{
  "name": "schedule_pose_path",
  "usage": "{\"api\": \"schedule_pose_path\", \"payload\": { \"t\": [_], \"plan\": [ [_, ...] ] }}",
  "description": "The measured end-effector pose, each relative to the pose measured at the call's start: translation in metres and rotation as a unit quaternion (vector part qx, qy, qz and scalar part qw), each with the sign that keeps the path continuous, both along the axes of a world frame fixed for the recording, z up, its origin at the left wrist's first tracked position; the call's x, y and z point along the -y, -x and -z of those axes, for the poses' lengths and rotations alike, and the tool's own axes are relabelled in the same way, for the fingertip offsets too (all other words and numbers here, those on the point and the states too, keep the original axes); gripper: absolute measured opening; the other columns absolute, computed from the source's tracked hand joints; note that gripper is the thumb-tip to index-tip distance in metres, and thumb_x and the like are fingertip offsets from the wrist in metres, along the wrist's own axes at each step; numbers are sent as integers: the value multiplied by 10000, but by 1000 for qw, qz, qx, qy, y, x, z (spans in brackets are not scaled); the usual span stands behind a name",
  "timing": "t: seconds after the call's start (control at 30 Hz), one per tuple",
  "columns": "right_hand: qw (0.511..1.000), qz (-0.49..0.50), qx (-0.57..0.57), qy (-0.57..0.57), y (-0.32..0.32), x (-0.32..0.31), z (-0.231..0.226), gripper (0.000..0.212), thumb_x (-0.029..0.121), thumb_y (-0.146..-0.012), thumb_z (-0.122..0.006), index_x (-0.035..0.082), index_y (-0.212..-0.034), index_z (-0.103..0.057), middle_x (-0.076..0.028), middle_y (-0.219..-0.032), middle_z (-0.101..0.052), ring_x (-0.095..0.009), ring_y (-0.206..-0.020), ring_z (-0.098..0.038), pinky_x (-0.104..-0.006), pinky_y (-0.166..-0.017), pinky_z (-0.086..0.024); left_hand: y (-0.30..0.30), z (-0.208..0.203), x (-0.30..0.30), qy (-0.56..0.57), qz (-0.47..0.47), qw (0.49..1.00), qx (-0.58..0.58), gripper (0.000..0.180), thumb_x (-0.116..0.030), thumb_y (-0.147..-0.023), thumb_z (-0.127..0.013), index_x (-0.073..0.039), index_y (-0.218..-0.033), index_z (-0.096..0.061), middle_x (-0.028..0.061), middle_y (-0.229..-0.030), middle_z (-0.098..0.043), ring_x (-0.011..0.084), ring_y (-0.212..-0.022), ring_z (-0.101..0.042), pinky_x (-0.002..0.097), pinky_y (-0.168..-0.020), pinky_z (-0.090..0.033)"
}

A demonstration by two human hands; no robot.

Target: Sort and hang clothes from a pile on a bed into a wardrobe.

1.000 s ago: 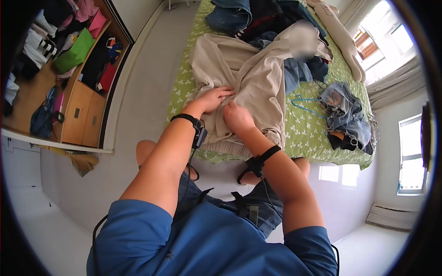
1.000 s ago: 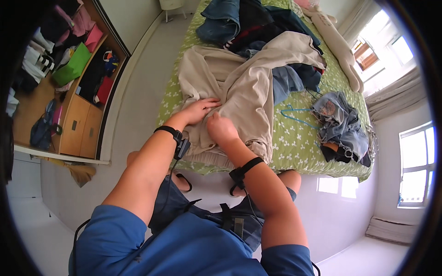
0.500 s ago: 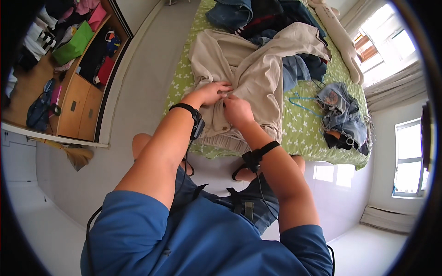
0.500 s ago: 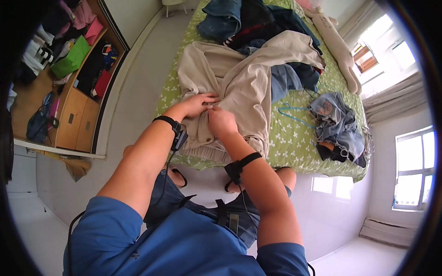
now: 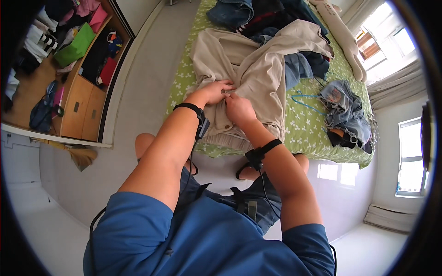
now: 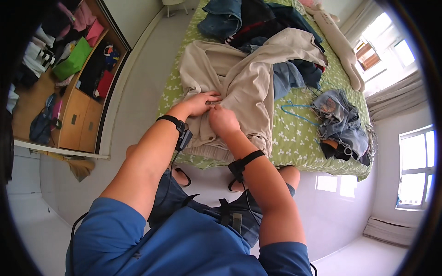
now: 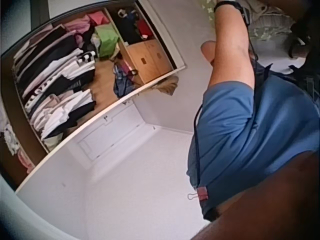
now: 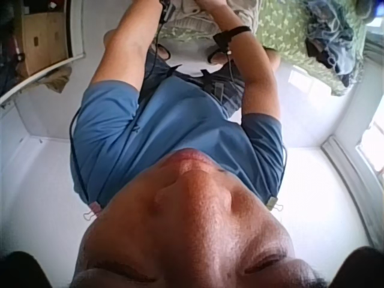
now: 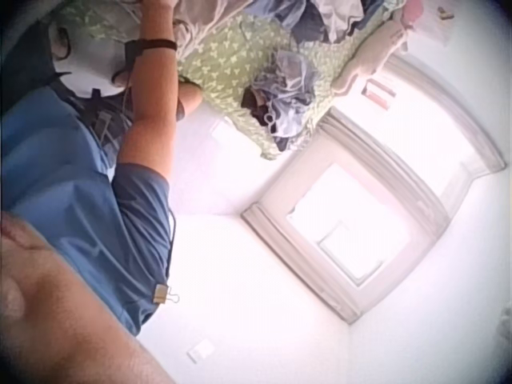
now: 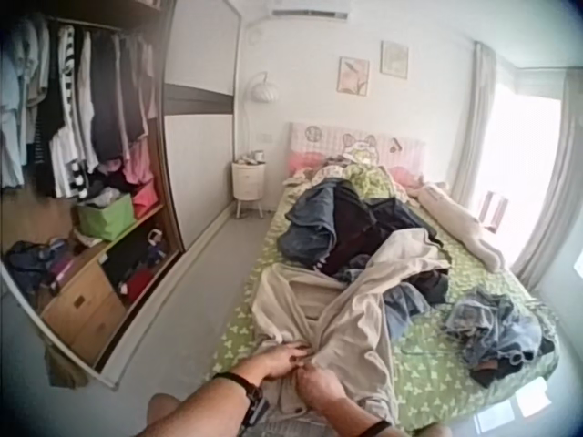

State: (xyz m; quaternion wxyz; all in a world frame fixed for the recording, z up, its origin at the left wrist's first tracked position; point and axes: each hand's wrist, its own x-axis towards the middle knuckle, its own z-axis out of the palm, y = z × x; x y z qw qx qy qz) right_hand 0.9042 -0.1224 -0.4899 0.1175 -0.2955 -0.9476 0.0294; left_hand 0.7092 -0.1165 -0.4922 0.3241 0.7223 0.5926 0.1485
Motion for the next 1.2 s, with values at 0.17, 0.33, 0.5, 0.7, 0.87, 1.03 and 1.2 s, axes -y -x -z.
{"api": "schedule_pose_path", "payload": {
  "t": [0.17,0.33,0.5,0.7,0.87,1.03,1.2],
  "plan": [
    [985,86,-101,107,8,-2,-5,161,149,-906,-653,103,-1003,-774,-120,-1075,-757,-359,-950,-736,-494,-824,-596,6,10,-2,-22,-22,999,33,542,-96,-958,-710,-173,-1490,-642,69,-1650,-490,325,-1460,-524,389,-1213,-434],
    [967,84,-122,205,-6,-8,-18,161,139,-863,-681,108,-974,-793,-142,-986,-767,-386,-916,-728,-502,-820,-572,-9,11,-6,-51,-50,996,51,508,-137,-878,-813,-137,-1362,-660,103,-1518,-559,354,-1411,-536,411,-1182,-454],
    [961,18,-33,273,-28,8,-46,141,141,-821,-685,131,-898,-803,-136,-846,-763,-383,-863,-729,-492,-801,-579,-19,14,-7,-52,-96,994,14,537,-192,-813,-892,-151,-1286,-640,119,-1450,-546,380,-1395,-521,439,-1177,-450],
    [959,5,-61,277,-50,47,-60,126,114,-793,-685,109,-850,-797,-129,-856,-767,-372,-858,-733,-481,-811,-585,-32,12,3,-56,-129,988,-64,507,-251,-863,-871,-211,-1291,-603,73,-1514,-498,422,-1394,-493,493,-1190,-421],
    [964,31,-59,257,-56,55,-46,92,139,-835,-697,82,-851,-768,-131,-908,-766,-383,-884,-733,-499,-822,-584,-35,12,3,-43,-149,982,-106,448,-287,-907,-822,-224,-1295,-607,59,-1527,-497,431,-1378,-488,508,-1189,-411],
    [959,182,-113,187,-76,60,-65,117,148,-892,-688,73,-932,-768,-154,-923,-763,-411,-885,-728,-510,-823,-577,-50,9,10,-78,-163,977,-114,390,-308,-956,-726,-206,-1318,-624,60,-1533,-514,403,-1393,-474,515,-1198,-384],
    [939,267,-190,107,-144,62,-89,132,90,-894,-661,68,-954,-777,-168,-979,-756,-412,-929,-722,-489,-839,-583,-63,1,25,-213,-201,919,-264,440,-308,-975,-625,-166,-1391,-620,74,-1562,-524,347,-1355,-491,504,-1156,-376]
  ]
}}
